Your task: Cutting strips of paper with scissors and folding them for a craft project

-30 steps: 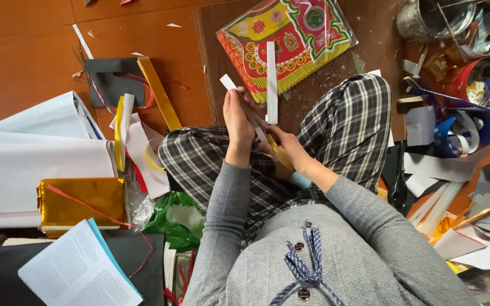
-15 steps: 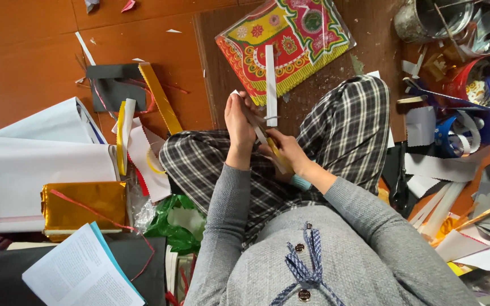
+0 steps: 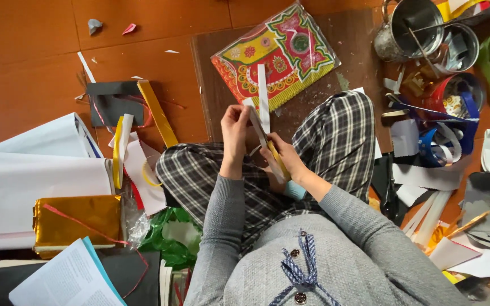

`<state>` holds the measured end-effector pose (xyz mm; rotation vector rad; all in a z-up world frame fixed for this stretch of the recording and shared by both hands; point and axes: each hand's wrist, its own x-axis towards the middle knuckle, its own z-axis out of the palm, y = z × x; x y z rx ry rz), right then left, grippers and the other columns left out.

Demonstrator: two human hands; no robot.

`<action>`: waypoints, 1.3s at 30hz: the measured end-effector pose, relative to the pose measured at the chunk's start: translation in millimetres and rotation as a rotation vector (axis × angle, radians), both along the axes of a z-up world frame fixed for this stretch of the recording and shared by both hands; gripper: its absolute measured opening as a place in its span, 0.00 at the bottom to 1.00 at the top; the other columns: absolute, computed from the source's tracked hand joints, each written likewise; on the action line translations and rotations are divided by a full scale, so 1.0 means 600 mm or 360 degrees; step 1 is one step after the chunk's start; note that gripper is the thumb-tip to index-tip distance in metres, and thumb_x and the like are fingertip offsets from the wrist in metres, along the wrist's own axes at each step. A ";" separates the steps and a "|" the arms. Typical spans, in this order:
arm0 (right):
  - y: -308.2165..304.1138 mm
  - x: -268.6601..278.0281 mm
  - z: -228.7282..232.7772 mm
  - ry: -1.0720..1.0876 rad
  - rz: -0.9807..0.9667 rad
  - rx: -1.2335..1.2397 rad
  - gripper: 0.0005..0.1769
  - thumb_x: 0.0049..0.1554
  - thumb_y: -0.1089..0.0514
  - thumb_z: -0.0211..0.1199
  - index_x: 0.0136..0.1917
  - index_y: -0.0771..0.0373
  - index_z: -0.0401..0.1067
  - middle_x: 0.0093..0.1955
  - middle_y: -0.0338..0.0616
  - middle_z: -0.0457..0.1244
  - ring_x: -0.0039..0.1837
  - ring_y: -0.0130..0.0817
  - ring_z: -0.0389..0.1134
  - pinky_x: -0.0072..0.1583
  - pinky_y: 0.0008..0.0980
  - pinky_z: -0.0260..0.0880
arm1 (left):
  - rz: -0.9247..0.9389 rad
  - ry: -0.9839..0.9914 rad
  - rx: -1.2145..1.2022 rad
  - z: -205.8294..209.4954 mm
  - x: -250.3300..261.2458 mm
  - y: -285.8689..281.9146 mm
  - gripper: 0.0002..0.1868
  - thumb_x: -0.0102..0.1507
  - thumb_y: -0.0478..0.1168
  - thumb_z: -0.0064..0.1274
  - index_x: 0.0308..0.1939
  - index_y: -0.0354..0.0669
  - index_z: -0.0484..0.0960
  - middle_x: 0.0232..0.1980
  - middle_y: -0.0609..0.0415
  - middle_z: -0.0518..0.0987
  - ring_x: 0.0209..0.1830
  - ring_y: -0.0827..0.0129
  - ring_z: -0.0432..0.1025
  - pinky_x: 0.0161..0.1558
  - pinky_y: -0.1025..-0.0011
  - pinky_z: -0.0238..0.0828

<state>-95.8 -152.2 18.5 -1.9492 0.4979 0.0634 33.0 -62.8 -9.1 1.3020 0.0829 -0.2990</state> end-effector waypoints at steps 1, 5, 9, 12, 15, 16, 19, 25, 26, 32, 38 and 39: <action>-0.004 0.001 -0.009 -0.0001 -0.0005 -0.0003 0.16 0.56 0.44 0.60 0.56 0.47 0.67 0.40 0.52 0.68 0.46 0.57 0.70 0.47 0.53 0.68 | -0.0005 -0.0001 -0.0003 0.010 -0.007 -0.006 0.07 0.61 0.38 0.60 0.34 0.39 0.78 0.26 0.57 0.73 0.26 0.77 0.67 0.26 0.79 0.68; -0.001 0.000 -0.036 -0.0075 -0.0071 0.0019 0.17 0.57 0.44 0.60 0.55 0.51 0.66 0.40 0.55 0.67 0.47 0.58 0.70 0.48 0.53 0.66 | 0.0003 0.0007 -0.0043 0.047 -0.027 -0.016 0.07 0.61 0.39 0.60 0.34 0.41 0.79 0.27 0.60 0.73 0.28 0.79 0.65 0.29 0.81 0.65; -0.001 -0.006 -0.067 -0.0207 -0.0177 -0.0015 0.17 0.54 0.53 0.62 0.57 0.51 0.68 0.43 0.53 0.69 0.48 0.50 0.71 0.48 0.45 0.69 | 0.0009 0.0043 -0.0067 0.004 -0.019 -0.018 0.07 0.61 0.39 0.60 0.33 0.41 0.79 0.26 0.60 0.73 0.25 0.80 0.66 0.26 0.82 0.65; 0.005 -0.003 -0.062 -0.0267 -0.0203 -0.0018 0.15 0.55 0.53 0.61 0.56 0.52 0.70 0.43 0.53 0.69 0.47 0.53 0.71 0.48 0.47 0.70 | 0.0024 0.0111 -0.0110 0.015 -0.023 -0.021 0.07 0.61 0.38 0.59 0.33 0.42 0.78 0.25 0.60 0.73 0.24 0.80 0.66 0.26 0.83 0.64; -0.004 -0.004 -0.093 -0.0317 -0.0207 -0.0065 0.20 0.52 0.58 0.63 0.58 0.59 0.68 0.46 0.64 0.67 0.49 0.67 0.68 0.49 0.58 0.67 | -0.0007 0.0099 -0.0086 -0.022 -0.012 -0.018 0.07 0.61 0.38 0.60 0.32 0.42 0.78 0.26 0.60 0.72 0.25 0.80 0.65 0.28 0.82 0.64; -0.003 -0.003 -0.106 -0.0338 -0.0235 -0.0090 0.20 0.52 0.58 0.63 0.58 0.59 0.68 0.46 0.64 0.67 0.49 0.67 0.68 0.49 0.58 0.67 | -0.0038 0.0079 -0.0108 -0.018 -0.012 -0.016 0.07 0.61 0.38 0.60 0.32 0.42 0.78 0.26 0.60 0.72 0.25 0.80 0.65 0.28 0.82 0.64; -0.001 0.000 -0.114 -0.0398 -0.0266 -0.0036 0.24 0.49 0.59 0.65 0.60 0.60 0.69 0.50 0.64 0.67 0.53 0.68 0.67 0.51 0.60 0.67 | -0.0098 0.0065 0.0017 -0.016 -0.010 -0.014 0.07 0.61 0.39 0.60 0.30 0.44 0.78 0.26 0.60 0.72 0.26 0.79 0.65 0.28 0.82 0.63; 0.021 0.007 -0.040 -0.0261 -0.0338 -0.0065 0.14 0.57 0.57 0.58 0.57 0.51 0.73 0.45 0.54 0.70 0.50 0.55 0.71 0.51 0.47 0.73 | -0.0066 0.0149 0.0107 0.009 -0.021 -0.014 0.09 0.61 0.41 0.61 0.33 0.40 0.79 0.28 0.58 0.72 0.28 0.76 0.63 0.30 0.80 0.62; 0.020 0.009 -0.039 -0.0240 -0.0343 -0.0003 0.13 0.58 0.56 0.56 0.57 0.50 0.73 0.45 0.53 0.70 0.49 0.55 0.72 0.50 0.46 0.73 | -0.0182 0.0105 0.0169 0.020 -0.027 -0.012 0.10 0.59 0.41 0.63 0.32 0.40 0.79 0.27 0.58 0.72 0.27 0.77 0.64 0.29 0.80 0.61; 0.004 0.030 0.001 -0.0268 -0.0396 0.0175 0.18 0.55 0.56 0.58 0.60 0.50 0.72 0.50 0.54 0.69 0.54 0.53 0.70 0.56 0.45 0.71 | -0.0477 0.0155 -0.0241 0.132 -0.040 0.000 0.07 0.66 0.37 0.52 0.34 0.40 0.72 0.24 0.56 0.72 0.24 0.74 0.70 0.29 0.80 0.66; -0.078 0.088 -0.033 -0.0417 -0.0383 0.0305 0.24 0.52 0.50 0.68 0.60 0.57 0.71 0.51 0.53 0.68 0.55 0.48 0.69 0.61 0.46 0.67 | -0.0795 -0.0135 0.0070 0.059 -0.010 0.018 0.13 0.69 0.42 0.46 0.31 0.41 0.75 0.24 0.56 0.71 0.26 0.73 0.66 0.31 0.75 0.64; -0.088 0.092 -0.051 -0.0409 -0.0285 0.0223 0.23 0.54 0.47 0.68 0.61 0.54 0.72 0.51 0.49 0.68 0.56 0.44 0.69 0.61 0.44 0.67 | -0.0763 -0.0151 0.0080 0.056 -0.008 0.017 0.13 0.70 0.40 0.45 0.31 0.41 0.75 0.25 0.55 0.71 0.26 0.72 0.66 0.32 0.74 0.65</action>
